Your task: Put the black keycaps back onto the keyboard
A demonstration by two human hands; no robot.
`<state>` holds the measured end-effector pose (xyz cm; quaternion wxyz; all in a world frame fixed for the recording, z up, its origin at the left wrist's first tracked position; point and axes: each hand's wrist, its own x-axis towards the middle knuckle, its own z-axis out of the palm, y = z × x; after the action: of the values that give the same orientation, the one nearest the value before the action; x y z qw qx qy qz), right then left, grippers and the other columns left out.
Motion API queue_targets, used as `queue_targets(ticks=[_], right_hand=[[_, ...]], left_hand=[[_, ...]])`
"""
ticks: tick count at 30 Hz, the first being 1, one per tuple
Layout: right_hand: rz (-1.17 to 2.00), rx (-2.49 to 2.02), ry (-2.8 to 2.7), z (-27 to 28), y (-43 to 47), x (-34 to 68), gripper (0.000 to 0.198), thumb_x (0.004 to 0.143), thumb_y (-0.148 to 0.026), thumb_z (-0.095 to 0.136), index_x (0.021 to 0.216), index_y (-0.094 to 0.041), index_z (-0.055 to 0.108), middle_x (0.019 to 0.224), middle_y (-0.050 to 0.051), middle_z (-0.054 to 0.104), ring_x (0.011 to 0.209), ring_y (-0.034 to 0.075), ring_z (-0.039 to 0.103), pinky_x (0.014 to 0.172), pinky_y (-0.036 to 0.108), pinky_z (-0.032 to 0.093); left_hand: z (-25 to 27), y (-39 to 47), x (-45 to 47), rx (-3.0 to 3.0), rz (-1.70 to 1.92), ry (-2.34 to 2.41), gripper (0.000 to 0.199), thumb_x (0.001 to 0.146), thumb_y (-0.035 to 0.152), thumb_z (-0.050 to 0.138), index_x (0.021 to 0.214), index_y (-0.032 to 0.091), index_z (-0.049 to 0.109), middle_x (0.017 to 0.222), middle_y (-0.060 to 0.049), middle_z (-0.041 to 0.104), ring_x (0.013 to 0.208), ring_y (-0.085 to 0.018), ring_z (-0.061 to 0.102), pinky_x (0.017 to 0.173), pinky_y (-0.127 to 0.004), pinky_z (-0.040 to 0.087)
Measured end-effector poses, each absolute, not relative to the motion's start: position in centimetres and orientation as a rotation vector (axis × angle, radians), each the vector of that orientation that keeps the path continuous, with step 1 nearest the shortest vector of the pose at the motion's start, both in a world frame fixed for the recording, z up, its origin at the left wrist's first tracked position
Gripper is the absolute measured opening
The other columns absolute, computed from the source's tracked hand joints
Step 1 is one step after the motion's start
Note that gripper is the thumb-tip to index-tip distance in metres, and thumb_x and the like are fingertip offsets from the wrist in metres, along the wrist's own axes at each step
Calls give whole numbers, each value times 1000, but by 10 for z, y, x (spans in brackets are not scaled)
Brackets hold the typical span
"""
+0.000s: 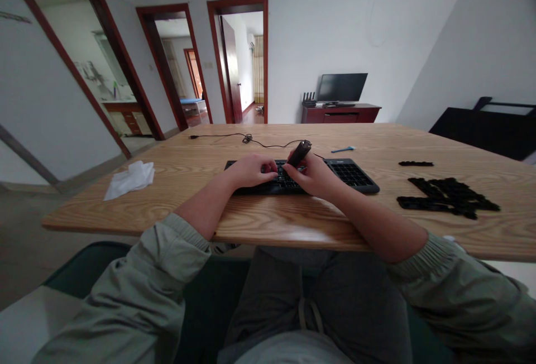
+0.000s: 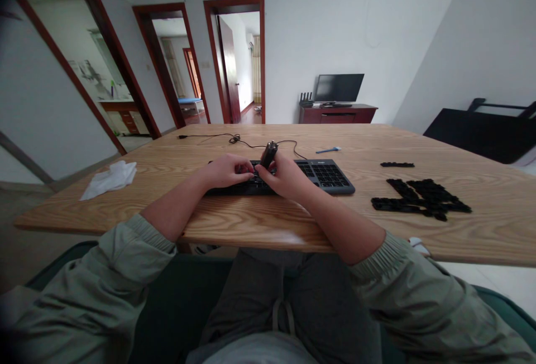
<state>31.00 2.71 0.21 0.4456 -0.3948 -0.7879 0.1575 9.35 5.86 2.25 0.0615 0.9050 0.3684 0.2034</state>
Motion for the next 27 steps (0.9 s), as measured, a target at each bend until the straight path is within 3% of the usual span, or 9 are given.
queue_targets(ticks=[7, 12, 21, 27], right_hand=[[675, -985, -1809, -1, 31, 311, 25, 82, -35, 65, 97, -20, 52, 84, 4, 62, 68, 19, 64, 62, 36, 57], [928, -915, -1668, -4, 36, 309, 29, 81, -41, 69, 92, -22, 52, 85, 5, 64, 74, 22, 69, 65, 41, 63], [907, -951, -1654, -5, 35, 305, 31, 81, -48, 70, 85, -21, 57, 86, 9, 68, 72, 24, 69, 69, 49, 63], [802, -951, -1682, -5, 33, 307, 30, 81, -48, 69, 87, -21, 57, 85, 8, 66, 72, 24, 67, 67, 46, 61]], left_hand=[[24, 58, 93, 2744, 579, 1108, 24, 86, 35, 62, 94, 17, 74, 79, -3, 69, 68, -13, 57, 61, -25, 39], [25, 57, 94, 2728, 581, 1125, 23, 85, 34, 61, 95, 17, 74, 77, -2, 68, 66, -12, 56, 62, -25, 39], [24, 57, 94, 2745, 565, 1089, 20, 84, 32, 63, 93, 17, 73, 77, -2, 68, 66, -12, 56, 61, -24, 39], [21, 59, 97, 2808, 465, 1020, 19, 84, 22, 62, 97, 18, 76, 90, -4, 74, 79, -15, 63, 73, -24, 46]])
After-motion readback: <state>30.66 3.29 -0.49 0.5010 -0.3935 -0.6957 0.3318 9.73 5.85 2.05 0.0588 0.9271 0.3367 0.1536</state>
